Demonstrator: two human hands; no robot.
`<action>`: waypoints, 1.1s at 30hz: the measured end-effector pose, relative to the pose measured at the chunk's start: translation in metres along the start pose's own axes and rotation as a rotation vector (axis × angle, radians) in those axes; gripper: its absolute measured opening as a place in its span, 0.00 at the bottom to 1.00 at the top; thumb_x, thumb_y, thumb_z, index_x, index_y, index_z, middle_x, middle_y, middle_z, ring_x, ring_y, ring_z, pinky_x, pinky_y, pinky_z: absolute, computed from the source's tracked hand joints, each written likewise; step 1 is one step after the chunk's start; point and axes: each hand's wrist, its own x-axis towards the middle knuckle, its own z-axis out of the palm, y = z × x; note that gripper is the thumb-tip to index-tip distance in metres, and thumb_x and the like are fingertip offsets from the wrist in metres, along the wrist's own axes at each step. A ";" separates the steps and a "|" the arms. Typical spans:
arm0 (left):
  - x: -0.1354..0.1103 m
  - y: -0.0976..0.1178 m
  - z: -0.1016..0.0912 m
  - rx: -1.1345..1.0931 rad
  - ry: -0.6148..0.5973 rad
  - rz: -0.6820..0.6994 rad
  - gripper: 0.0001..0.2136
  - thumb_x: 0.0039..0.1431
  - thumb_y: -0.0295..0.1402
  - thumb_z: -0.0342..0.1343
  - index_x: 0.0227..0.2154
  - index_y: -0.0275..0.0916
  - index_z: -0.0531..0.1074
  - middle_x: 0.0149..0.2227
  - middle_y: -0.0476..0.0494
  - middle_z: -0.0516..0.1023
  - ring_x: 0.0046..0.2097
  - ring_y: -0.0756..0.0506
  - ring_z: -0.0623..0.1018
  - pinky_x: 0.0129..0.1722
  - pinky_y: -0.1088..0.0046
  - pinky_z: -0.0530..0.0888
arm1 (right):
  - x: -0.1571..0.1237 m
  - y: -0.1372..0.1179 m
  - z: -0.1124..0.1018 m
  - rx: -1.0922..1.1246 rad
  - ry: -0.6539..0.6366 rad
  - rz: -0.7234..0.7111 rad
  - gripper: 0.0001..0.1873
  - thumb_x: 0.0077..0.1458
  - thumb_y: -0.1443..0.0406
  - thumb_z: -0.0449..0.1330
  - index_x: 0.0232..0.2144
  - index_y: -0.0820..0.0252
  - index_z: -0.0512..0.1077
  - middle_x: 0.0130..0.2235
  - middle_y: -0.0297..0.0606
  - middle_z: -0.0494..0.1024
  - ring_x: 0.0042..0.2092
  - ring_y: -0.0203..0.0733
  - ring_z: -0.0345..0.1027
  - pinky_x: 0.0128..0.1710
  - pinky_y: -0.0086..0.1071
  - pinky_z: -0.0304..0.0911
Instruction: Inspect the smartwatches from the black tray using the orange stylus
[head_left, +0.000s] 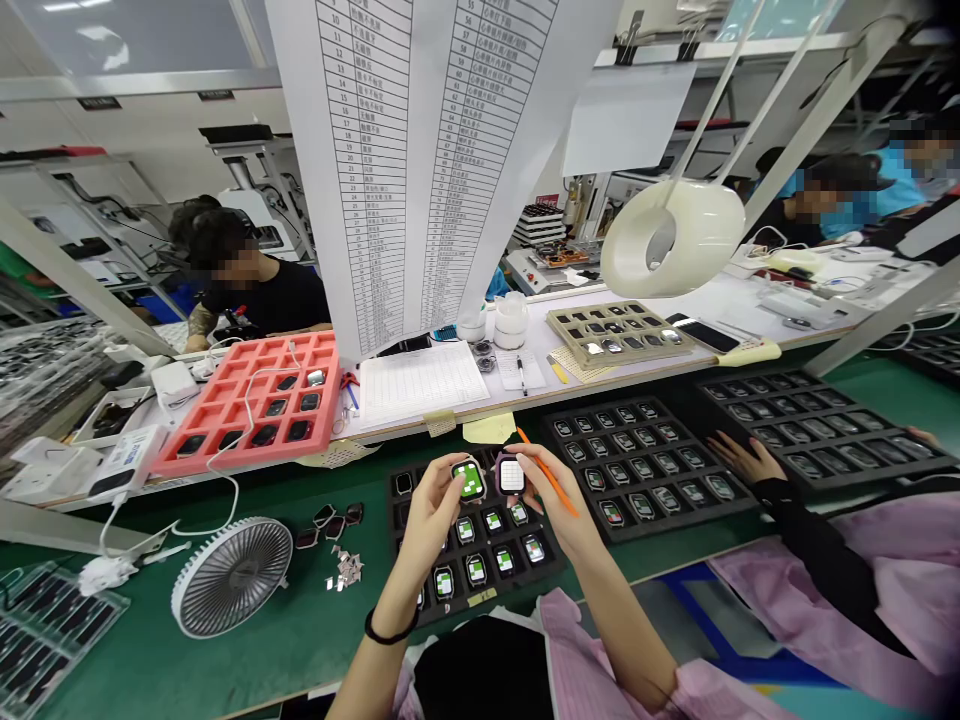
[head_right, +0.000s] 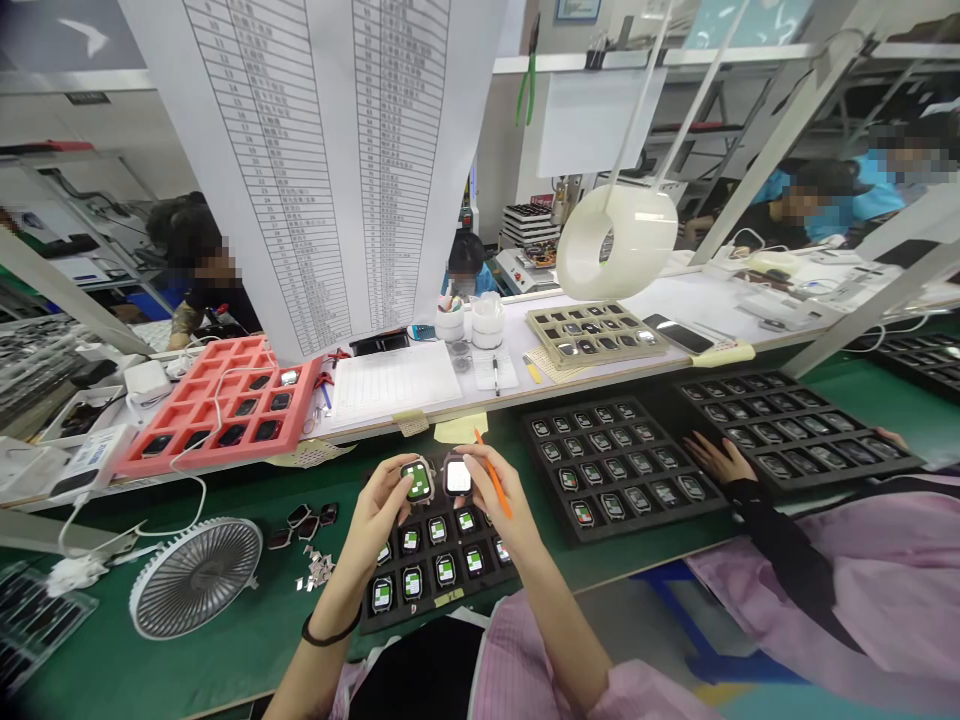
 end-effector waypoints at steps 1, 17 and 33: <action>0.000 0.000 0.000 -0.005 -0.006 0.014 0.17 0.59 0.43 0.56 0.47 0.40 0.68 0.41 0.42 0.75 0.30 0.51 0.71 0.26 0.76 0.69 | 0.000 0.000 0.000 -0.002 0.002 0.003 0.14 0.58 0.53 0.58 0.40 0.55 0.73 0.28 0.32 0.70 0.22 0.34 0.66 0.16 0.28 0.47; 0.001 0.003 0.001 0.049 0.101 -0.008 0.14 0.57 0.45 0.56 0.35 0.39 0.69 0.31 0.47 0.73 0.30 0.49 0.73 0.27 0.76 0.68 | 0.003 0.010 -0.008 0.014 -0.129 -0.006 0.19 0.53 0.60 0.64 0.47 0.53 0.68 0.41 0.39 0.74 0.29 0.37 0.72 0.18 0.26 0.55; 0.000 -0.007 -0.001 0.067 -0.121 0.033 0.22 0.56 0.36 0.59 0.52 0.43 0.61 0.51 0.40 0.70 0.45 0.45 0.73 0.31 0.76 0.70 | 0.004 0.000 -0.005 0.017 -0.025 0.049 0.18 0.48 0.57 0.67 0.41 0.55 0.71 0.35 0.35 0.73 0.27 0.33 0.65 0.28 0.30 0.67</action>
